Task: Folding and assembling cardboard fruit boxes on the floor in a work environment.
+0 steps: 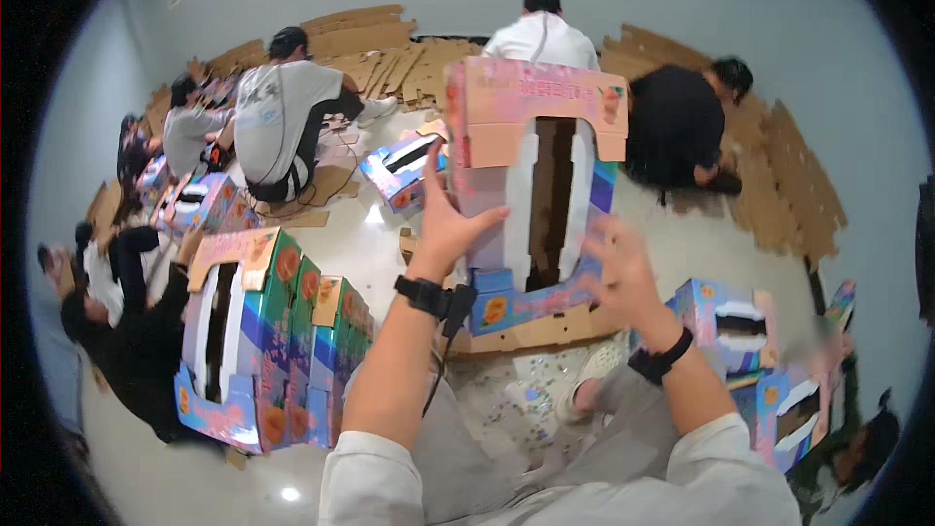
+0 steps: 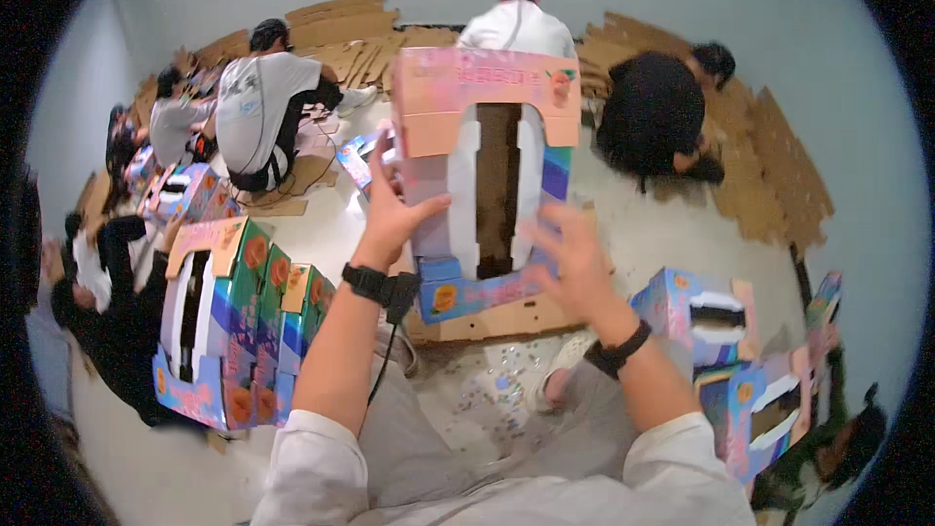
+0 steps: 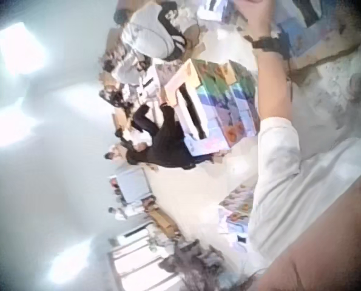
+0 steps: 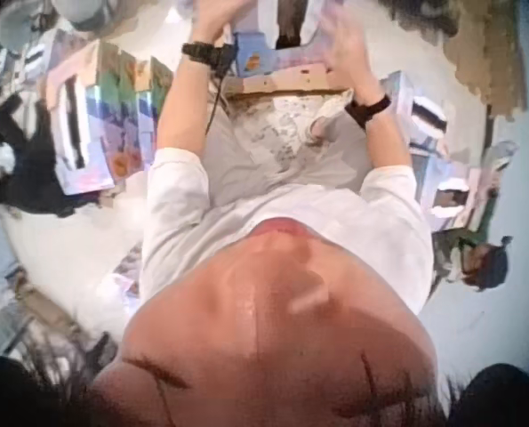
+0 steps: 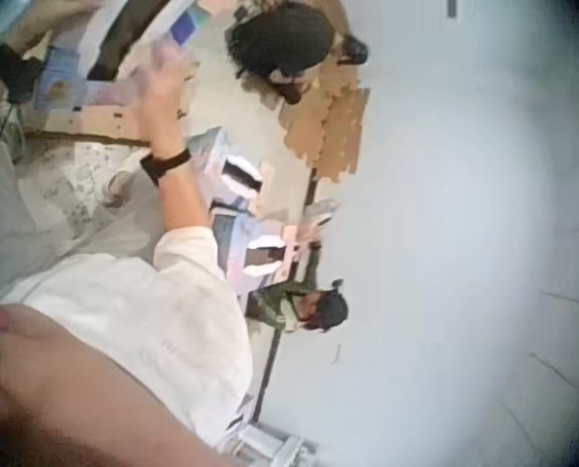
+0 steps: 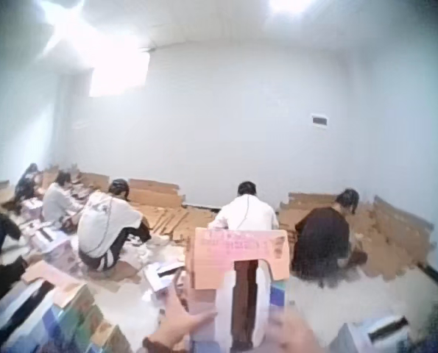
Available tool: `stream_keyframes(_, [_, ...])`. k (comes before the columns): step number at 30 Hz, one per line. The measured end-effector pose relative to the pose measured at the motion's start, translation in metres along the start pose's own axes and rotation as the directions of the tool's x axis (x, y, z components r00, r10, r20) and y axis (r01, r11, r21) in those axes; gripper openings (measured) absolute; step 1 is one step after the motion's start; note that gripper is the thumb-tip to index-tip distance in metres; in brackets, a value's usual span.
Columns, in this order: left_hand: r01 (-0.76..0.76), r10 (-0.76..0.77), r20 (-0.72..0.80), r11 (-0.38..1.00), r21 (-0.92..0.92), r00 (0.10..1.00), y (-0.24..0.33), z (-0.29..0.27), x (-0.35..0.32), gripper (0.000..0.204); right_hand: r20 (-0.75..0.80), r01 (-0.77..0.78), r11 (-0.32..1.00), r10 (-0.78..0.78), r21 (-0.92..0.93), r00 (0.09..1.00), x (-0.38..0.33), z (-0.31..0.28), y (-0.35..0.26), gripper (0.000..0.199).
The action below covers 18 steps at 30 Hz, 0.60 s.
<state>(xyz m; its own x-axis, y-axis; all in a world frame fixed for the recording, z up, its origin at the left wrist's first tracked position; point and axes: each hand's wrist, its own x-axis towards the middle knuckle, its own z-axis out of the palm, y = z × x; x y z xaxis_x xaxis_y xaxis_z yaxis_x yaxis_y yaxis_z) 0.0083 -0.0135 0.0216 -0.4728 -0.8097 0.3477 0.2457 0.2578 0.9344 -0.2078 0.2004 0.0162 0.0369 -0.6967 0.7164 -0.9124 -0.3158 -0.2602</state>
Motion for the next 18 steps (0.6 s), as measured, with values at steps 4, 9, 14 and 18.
stream_keyframes(4, [0.037,-0.049,0.087,0.99,0.139,0.995,-0.003,0.001,-0.022,0.133,0.017,-0.482,0.604,0.613,0.634,0.79,0.008,0.0,0.037,0.04])
stream_keyframes(9, [-0.055,0.028,0.138,0.979,0.194,0.99,-0.006,0.017,-0.041,0.134,0.415,-0.137,-0.393,0.833,0.909,0.365,0.003,0.001,0.067,0.03])
stream_keyframes(14, [-0.082,0.016,0.188,0.935,0.345,0.982,-0.008,0.021,-0.043,0.128,0.518,0.022,-0.554,0.791,0.833,0.326,0.0,0.005,0.065,0.03])
stream_keyframes(18, [-0.163,0.05,0.226,0.842,0.514,0.973,-0.007,0.022,-0.041,0.123,0.51,0.016,-0.568,0.751,0.823,0.418,-0.008,0.004,0.071,0.031])
